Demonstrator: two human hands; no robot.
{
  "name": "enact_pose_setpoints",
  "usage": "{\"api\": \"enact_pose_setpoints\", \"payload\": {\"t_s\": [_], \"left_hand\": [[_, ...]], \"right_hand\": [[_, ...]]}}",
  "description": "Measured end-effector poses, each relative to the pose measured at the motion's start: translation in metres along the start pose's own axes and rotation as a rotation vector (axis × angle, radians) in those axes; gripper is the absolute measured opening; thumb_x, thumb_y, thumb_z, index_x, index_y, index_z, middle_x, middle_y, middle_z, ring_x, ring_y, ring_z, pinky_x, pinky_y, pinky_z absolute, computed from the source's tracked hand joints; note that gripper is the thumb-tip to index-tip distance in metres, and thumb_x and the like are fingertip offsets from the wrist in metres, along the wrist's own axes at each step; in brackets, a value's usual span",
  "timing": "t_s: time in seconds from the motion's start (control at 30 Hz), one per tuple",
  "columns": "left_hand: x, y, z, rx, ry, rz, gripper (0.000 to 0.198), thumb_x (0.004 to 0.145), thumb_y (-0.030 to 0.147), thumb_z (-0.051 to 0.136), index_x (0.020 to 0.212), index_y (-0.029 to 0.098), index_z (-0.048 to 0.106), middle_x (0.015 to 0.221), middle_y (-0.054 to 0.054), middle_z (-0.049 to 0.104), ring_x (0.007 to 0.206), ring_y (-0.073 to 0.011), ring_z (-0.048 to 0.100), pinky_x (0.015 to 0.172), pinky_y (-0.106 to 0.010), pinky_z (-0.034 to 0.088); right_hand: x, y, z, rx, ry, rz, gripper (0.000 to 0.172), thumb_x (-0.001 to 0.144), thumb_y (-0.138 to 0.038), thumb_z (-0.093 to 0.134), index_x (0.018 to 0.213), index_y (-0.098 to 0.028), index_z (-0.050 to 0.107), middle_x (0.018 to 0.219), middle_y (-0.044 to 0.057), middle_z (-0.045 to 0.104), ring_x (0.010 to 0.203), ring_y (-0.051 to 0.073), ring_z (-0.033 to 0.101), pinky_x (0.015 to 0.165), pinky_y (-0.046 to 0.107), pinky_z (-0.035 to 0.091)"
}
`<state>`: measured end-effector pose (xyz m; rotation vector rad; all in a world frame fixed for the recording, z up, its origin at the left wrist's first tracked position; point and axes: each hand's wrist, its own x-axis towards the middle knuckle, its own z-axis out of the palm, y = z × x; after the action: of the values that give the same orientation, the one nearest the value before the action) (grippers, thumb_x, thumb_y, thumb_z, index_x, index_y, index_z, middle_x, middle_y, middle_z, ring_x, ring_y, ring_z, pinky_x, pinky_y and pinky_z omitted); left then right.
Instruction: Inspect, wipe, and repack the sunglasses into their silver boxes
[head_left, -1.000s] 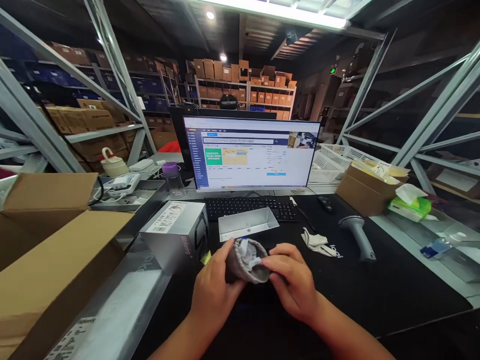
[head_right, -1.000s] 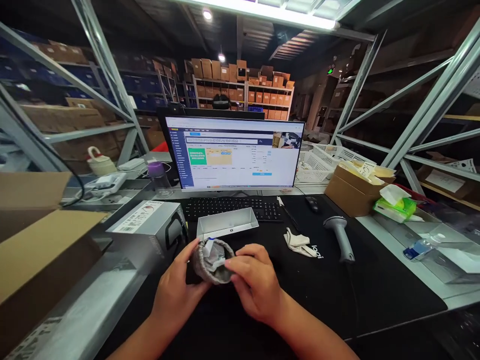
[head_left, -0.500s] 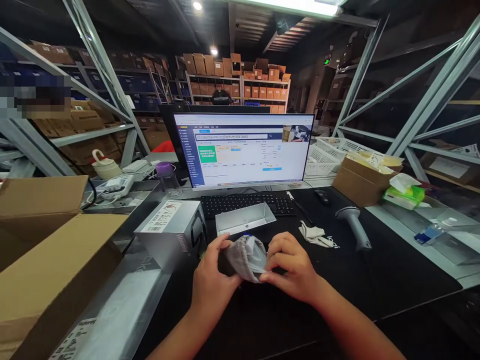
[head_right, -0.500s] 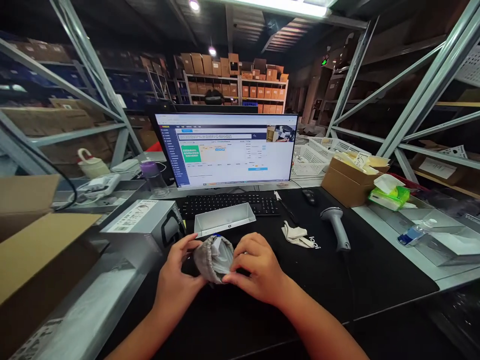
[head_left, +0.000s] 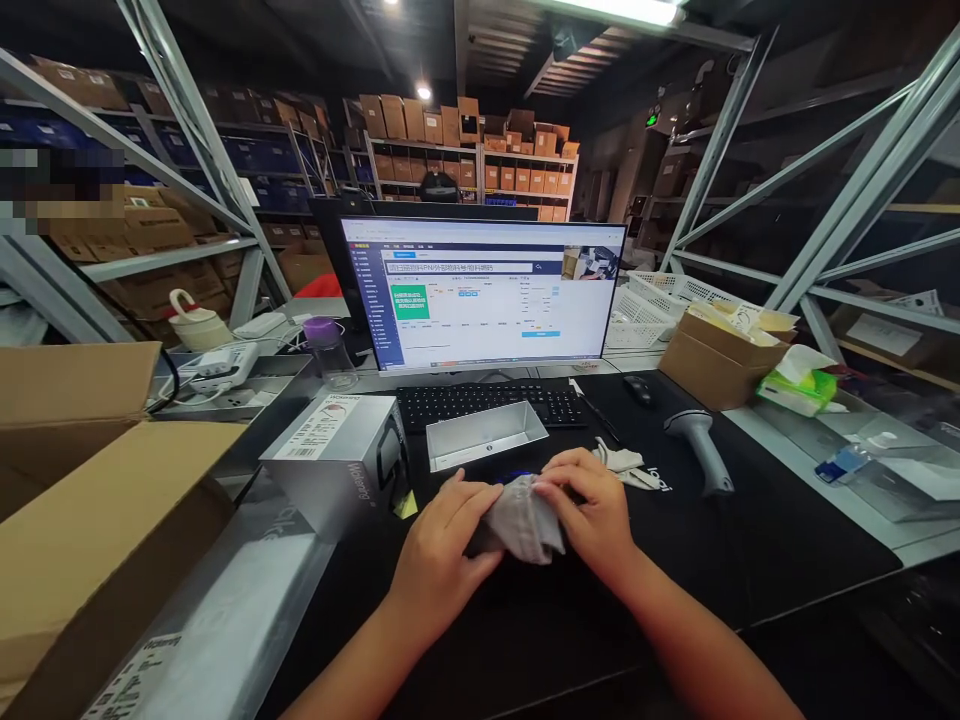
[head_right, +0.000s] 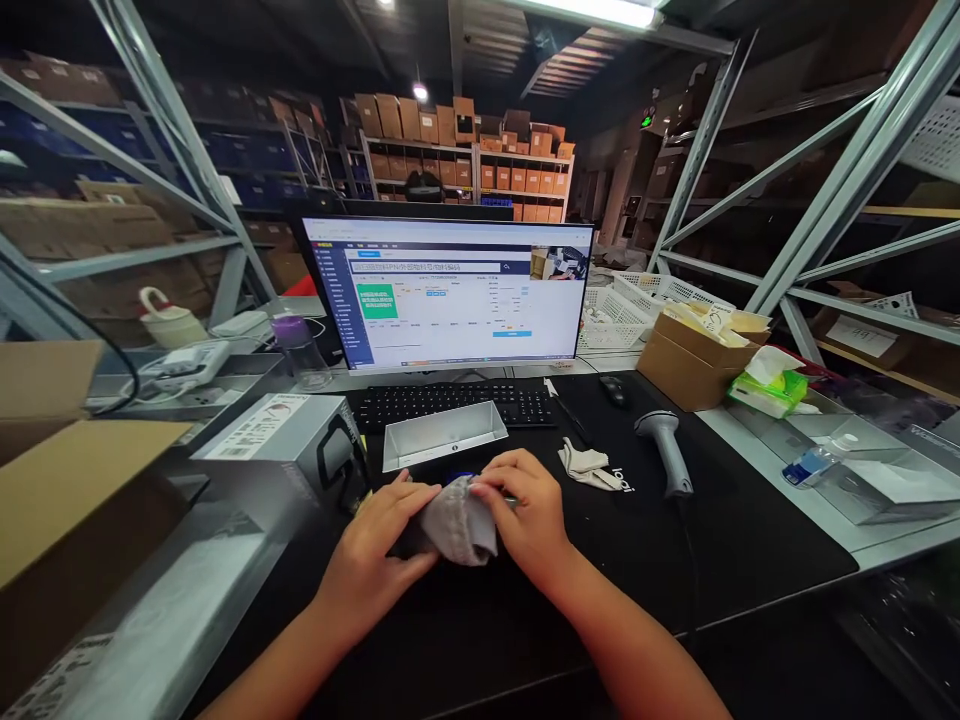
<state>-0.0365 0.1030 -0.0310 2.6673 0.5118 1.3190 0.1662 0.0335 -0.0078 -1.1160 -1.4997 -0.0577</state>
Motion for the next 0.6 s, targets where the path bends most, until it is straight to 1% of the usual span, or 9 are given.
{"api": "enact_pose_setpoints", "payload": {"t_s": [0.07,0.13,0.23,0.33,0.4,0.47,0.5,0.57,0.6], "left_hand": [[-0.002,-0.003,0.002,0.016,-0.027,-0.078,0.064,0.072,0.003,0.06,0.132,0.022,0.051,0.119,-0.008,0.067,0.111,-0.0272,0.064,0.103,-0.052,0.052],[-0.002,-0.006,0.004,-0.021,-0.042,-0.181,0.067,0.068,0.002,0.059,0.13,0.025,0.052,0.121,-0.007,0.066,0.113,-0.0282,0.064,0.097,-0.048,0.055],[-0.001,-0.01,0.004,-0.158,-0.038,-0.282,0.062,0.064,0.003,0.056,0.122,0.027,0.057,0.115,-0.004,0.066,0.108,-0.0235,0.065,0.093,-0.038,0.056],[0.002,-0.014,0.001,-0.225,0.011,-0.323,0.059,0.064,0.005,0.054,0.119,0.027,0.061,0.114,-0.002,0.066,0.107,-0.0209,0.065,0.093,-0.034,0.054],[0.004,-0.017,-0.001,-0.244,0.049,-0.342,0.054,0.067,0.008,0.056,0.117,0.028,0.063,0.114,-0.001,0.067,0.107,-0.0202,0.065,0.094,-0.032,0.052],[0.005,-0.02,-0.002,-0.262,0.076,-0.356,0.047,0.072,0.012,0.058,0.116,0.027,0.065,0.112,-0.001,0.067,0.104,-0.0197,0.065,0.093,-0.031,0.052],[0.005,-0.021,-0.002,-0.273,0.081,-0.361,0.043,0.074,0.014,0.059,0.115,0.026,0.066,0.111,-0.002,0.068,0.103,-0.0196,0.065,0.091,-0.031,0.052],[0.006,-0.022,-0.001,-0.288,0.074,-0.371,0.04,0.076,0.015,0.059,0.113,0.025,0.067,0.109,-0.002,0.068,0.101,-0.0198,0.066,0.09,-0.031,0.052],[0.006,-0.021,-0.001,-0.293,0.069,-0.377,0.039,0.076,0.016,0.059,0.112,0.025,0.068,0.108,-0.003,0.069,0.101,-0.0203,0.066,0.09,-0.032,0.052]], "right_hand": [[0.003,0.003,-0.006,0.001,0.073,0.07,0.013,0.094,-0.021,0.062,0.083,-0.019,0.067,0.087,0.003,0.064,0.082,0.017,0.062,0.074,0.029,0.049],[0.004,0.005,-0.01,0.02,0.101,0.142,0.017,0.098,-0.025,0.057,0.084,-0.02,0.064,0.088,0.003,0.064,0.084,0.018,0.062,0.077,0.03,0.048],[0.002,0.009,-0.013,0.065,0.057,0.256,0.022,0.101,-0.031,0.051,0.086,-0.02,0.063,0.082,0.001,0.064,0.077,0.016,0.06,0.071,0.027,0.045],[0.001,0.012,-0.015,0.114,0.004,0.341,0.028,0.101,-0.039,0.05,0.082,-0.02,0.059,0.071,-0.002,0.056,0.064,0.014,0.051,0.06,0.025,0.038],[0.002,0.013,-0.018,0.223,-0.105,0.401,0.031,0.1,-0.047,0.05,0.084,-0.021,0.058,0.071,-0.003,0.052,0.063,0.013,0.048,0.057,0.025,0.036],[0.004,0.013,-0.021,0.313,-0.306,0.436,0.036,0.087,-0.053,0.067,0.102,-0.021,0.061,0.081,-0.002,0.058,0.07,0.015,0.053,0.063,0.025,0.04],[0.004,0.012,-0.022,0.315,-0.409,0.438,0.053,0.076,-0.053,0.08,0.115,-0.023,0.06,0.088,-0.001,0.062,0.076,0.017,0.056,0.068,0.026,0.043],[0.004,0.01,-0.022,0.227,-0.546,0.438,0.09,0.058,-0.038,0.094,0.137,-0.027,0.052,0.097,-0.001,0.066,0.085,0.02,0.06,0.077,0.029,0.046],[0.003,0.01,-0.021,0.169,-0.565,0.436,0.092,0.057,-0.028,0.093,0.14,-0.029,0.052,0.096,-0.001,0.067,0.085,0.02,0.061,0.079,0.029,0.046]]}}
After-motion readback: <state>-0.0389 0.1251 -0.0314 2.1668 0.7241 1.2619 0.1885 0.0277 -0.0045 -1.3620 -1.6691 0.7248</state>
